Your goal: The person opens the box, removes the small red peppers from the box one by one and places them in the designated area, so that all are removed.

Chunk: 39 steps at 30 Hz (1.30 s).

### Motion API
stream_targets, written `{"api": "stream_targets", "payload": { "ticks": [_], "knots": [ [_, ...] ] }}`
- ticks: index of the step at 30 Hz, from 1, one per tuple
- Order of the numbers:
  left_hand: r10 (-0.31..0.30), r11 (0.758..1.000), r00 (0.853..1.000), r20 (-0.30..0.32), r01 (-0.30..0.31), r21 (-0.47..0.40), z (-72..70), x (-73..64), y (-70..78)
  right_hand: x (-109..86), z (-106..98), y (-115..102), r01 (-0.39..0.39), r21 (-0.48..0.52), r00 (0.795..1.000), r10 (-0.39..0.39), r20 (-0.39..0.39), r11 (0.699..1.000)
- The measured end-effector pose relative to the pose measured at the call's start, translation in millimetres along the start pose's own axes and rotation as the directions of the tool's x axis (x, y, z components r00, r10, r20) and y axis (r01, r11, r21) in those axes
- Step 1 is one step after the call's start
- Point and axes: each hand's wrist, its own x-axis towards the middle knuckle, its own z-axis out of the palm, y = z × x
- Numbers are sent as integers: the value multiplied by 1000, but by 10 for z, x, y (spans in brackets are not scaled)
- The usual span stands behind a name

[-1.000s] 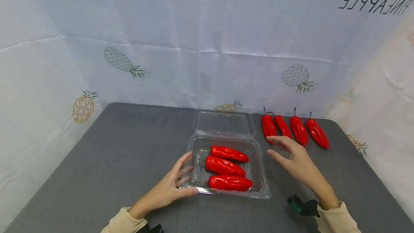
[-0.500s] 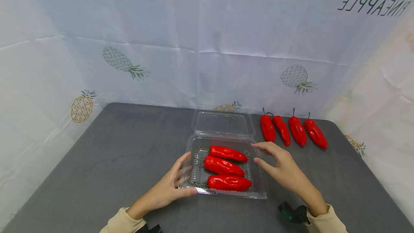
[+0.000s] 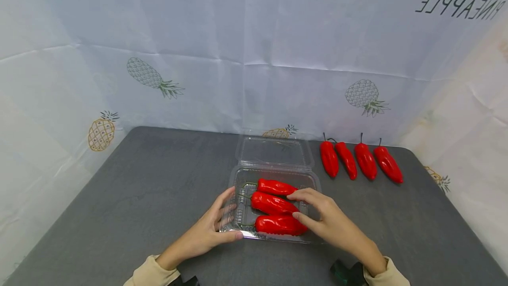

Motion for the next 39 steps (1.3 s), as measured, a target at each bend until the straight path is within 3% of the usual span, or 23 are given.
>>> {"api": "stream_targets", "payload": {
  "ticks": [5,12,20,33,39],
  "knots": [
    [-2,1000,1000,-2,2,6,-3,-1,-6,-2,88,-33,5,33,998,-7,68,999],
    [-8,1000,1000,-1,8,5,-8,0,-3,-10,178,-79,-69,23,985,65,158,997],
    [-11,1000,1000,-2,11,11,-13,3,-4,-22,212,-112,-148,-62,969,157,188,987],
    [-6,1000,1000,0,6,27,-23,8,9,-19,242,-132,-120,-160,969,151,197,980],
    [-15,999,1000,0,15,30,-27,14,20,-21,246,-119,-120,-157,968,151,203,980]
  ]
}}
